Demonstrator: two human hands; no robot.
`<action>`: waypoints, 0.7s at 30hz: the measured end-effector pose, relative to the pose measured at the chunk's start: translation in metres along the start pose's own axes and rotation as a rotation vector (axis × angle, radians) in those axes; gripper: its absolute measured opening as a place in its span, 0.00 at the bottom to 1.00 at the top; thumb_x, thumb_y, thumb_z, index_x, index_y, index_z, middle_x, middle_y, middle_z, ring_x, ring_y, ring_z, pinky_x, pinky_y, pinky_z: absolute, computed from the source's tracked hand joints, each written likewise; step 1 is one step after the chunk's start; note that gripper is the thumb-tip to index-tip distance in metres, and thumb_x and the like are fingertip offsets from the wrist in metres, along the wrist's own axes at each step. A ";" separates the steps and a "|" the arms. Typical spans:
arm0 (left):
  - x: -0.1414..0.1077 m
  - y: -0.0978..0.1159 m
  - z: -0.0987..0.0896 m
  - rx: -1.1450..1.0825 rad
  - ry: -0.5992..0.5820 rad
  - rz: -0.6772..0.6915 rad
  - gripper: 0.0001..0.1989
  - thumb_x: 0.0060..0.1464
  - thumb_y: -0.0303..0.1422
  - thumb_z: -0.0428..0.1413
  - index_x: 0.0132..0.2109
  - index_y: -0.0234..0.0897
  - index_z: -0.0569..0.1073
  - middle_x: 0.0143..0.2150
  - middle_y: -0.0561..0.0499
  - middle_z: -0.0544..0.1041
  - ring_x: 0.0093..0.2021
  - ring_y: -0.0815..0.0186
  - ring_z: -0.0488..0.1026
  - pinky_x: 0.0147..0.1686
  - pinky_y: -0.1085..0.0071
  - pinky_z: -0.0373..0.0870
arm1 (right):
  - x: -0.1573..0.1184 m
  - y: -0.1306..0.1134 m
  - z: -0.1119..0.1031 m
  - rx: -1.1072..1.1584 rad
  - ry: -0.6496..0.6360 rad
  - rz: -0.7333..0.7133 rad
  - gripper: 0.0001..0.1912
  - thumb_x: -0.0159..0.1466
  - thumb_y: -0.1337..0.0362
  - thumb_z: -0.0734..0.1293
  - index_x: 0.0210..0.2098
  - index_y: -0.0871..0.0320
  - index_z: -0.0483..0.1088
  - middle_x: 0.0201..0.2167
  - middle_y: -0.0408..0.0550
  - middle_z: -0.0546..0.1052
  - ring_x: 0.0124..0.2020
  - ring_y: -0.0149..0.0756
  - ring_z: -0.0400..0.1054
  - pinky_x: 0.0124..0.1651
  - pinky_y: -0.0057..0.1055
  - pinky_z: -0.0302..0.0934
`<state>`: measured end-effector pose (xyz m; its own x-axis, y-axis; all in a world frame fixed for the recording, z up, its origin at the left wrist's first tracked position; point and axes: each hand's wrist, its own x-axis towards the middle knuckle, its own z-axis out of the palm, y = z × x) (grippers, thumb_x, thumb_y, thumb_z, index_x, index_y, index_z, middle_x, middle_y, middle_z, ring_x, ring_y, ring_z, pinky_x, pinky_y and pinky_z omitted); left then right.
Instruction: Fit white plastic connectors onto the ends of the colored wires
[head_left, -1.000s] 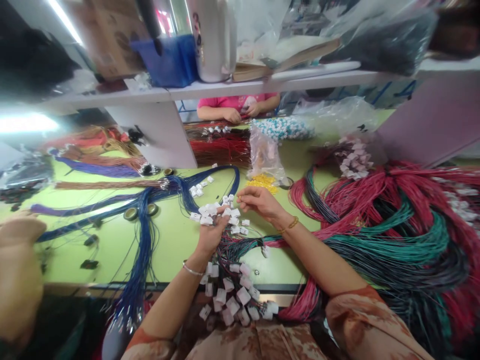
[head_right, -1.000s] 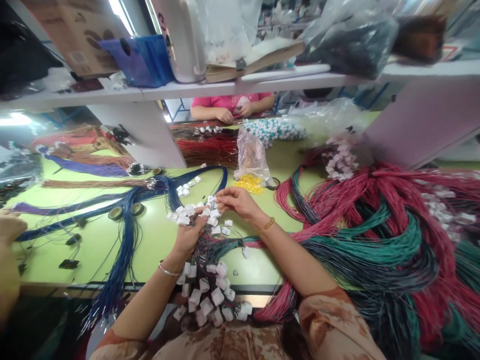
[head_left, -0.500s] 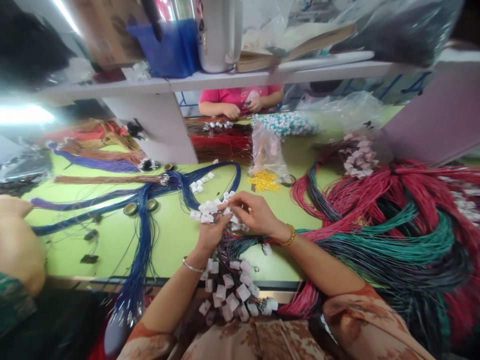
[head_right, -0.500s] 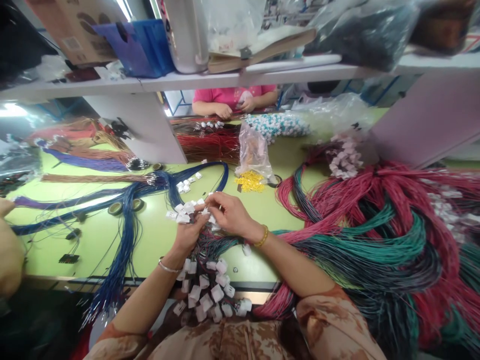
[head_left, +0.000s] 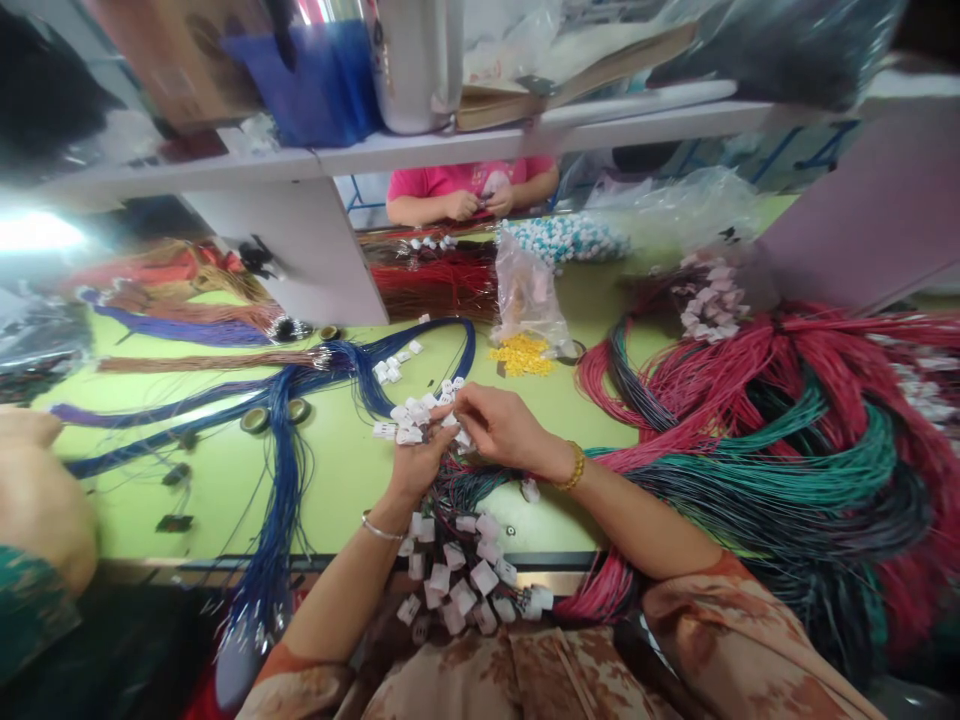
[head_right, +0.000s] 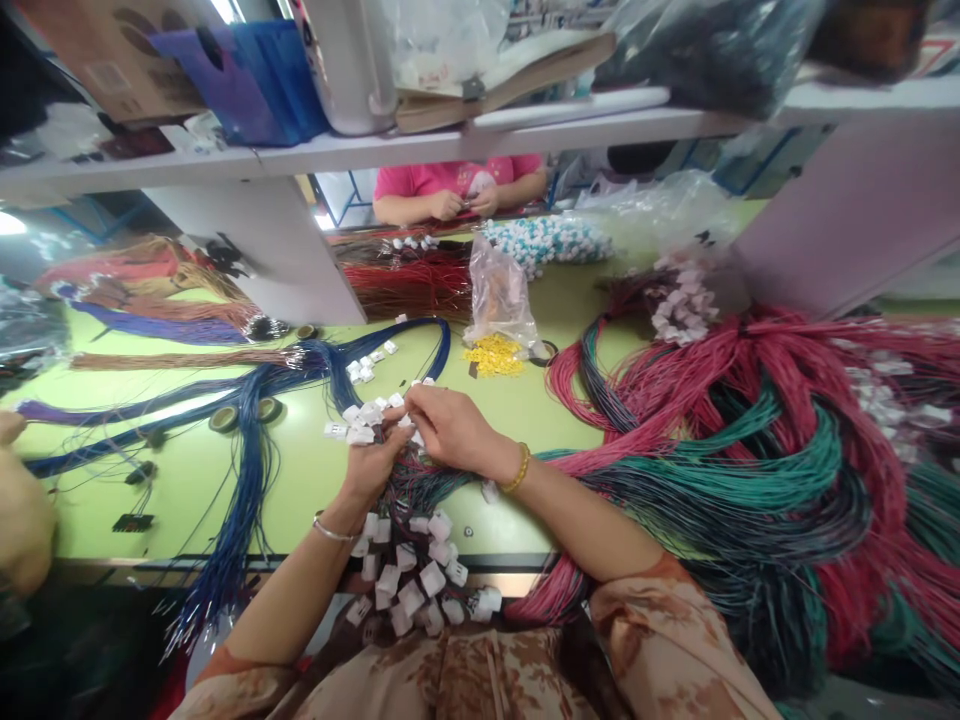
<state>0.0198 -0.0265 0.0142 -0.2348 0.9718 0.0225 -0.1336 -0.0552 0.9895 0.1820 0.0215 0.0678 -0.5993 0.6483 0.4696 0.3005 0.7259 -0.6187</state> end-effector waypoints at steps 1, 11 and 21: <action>0.000 -0.001 0.000 0.001 0.011 0.006 0.18 0.42 0.35 0.69 0.42 0.35 0.80 0.24 0.56 0.72 0.24 0.72 0.66 0.29 0.73 0.67 | -0.001 -0.001 0.000 -0.009 -0.023 -0.001 0.07 0.67 0.69 0.58 0.37 0.57 0.66 0.34 0.50 0.77 0.34 0.37 0.70 0.39 0.30 0.62; 0.008 0.000 0.005 -0.022 0.162 0.038 0.14 0.41 0.35 0.70 0.34 0.34 0.79 0.30 0.52 0.77 0.31 0.68 0.72 0.34 0.72 0.71 | -0.008 -0.006 0.029 0.066 -0.041 0.078 0.22 0.61 0.76 0.59 0.54 0.58 0.66 0.51 0.53 0.77 0.47 0.38 0.73 0.51 0.32 0.65; 0.005 0.015 0.009 -0.312 0.112 -0.063 0.26 0.40 0.49 0.70 0.38 0.32 0.77 0.22 0.57 0.71 0.21 0.76 0.64 0.25 0.77 0.65 | -0.024 0.127 -0.079 -0.629 -0.158 0.584 0.14 0.64 0.73 0.60 0.44 0.64 0.74 0.43 0.59 0.79 0.43 0.43 0.71 0.49 0.33 0.61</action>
<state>0.0257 -0.0199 0.0300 -0.3183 0.9454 -0.0703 -0.4353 -0.0798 0.8968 0.2929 0.1164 0.0275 -0.3034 0.9507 0.0646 0.9178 0.3098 -0.2485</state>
